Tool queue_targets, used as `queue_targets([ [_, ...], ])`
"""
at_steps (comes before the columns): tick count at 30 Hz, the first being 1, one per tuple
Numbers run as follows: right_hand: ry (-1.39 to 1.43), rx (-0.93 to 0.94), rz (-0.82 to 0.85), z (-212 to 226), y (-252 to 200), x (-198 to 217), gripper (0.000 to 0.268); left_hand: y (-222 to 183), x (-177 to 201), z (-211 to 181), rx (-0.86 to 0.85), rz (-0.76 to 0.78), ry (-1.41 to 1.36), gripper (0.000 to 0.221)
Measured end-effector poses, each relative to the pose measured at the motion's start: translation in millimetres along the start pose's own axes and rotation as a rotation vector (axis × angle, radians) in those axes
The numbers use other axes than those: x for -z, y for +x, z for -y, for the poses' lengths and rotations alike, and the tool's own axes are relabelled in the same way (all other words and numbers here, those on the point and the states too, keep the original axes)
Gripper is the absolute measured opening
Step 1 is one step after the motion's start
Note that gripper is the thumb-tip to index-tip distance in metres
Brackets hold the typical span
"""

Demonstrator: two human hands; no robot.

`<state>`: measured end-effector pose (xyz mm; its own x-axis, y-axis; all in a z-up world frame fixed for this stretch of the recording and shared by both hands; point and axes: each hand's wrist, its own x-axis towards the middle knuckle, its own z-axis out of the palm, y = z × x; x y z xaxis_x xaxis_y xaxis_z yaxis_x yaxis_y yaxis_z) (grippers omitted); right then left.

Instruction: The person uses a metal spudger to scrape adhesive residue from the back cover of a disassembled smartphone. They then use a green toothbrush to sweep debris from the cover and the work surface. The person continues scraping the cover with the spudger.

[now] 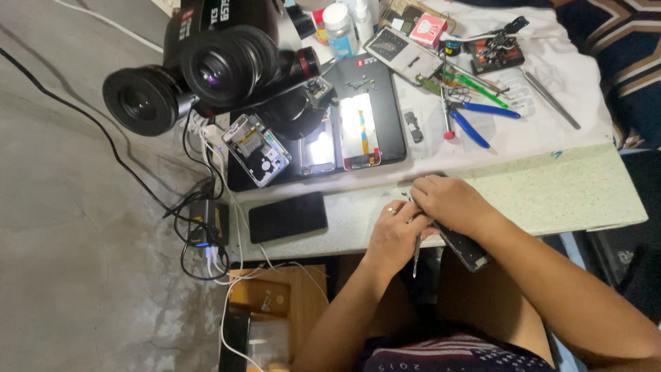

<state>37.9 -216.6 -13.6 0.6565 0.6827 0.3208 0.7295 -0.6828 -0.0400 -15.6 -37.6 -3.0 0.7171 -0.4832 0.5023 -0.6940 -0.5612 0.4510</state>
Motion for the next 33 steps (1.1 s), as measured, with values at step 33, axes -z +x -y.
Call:
queue_targets([
  [33, 0.305, -0.214, -0.133, 4, 1, 8, 0.021, -3, 1, -14, 0.04, -0.111, 0.045, 0.031],
])
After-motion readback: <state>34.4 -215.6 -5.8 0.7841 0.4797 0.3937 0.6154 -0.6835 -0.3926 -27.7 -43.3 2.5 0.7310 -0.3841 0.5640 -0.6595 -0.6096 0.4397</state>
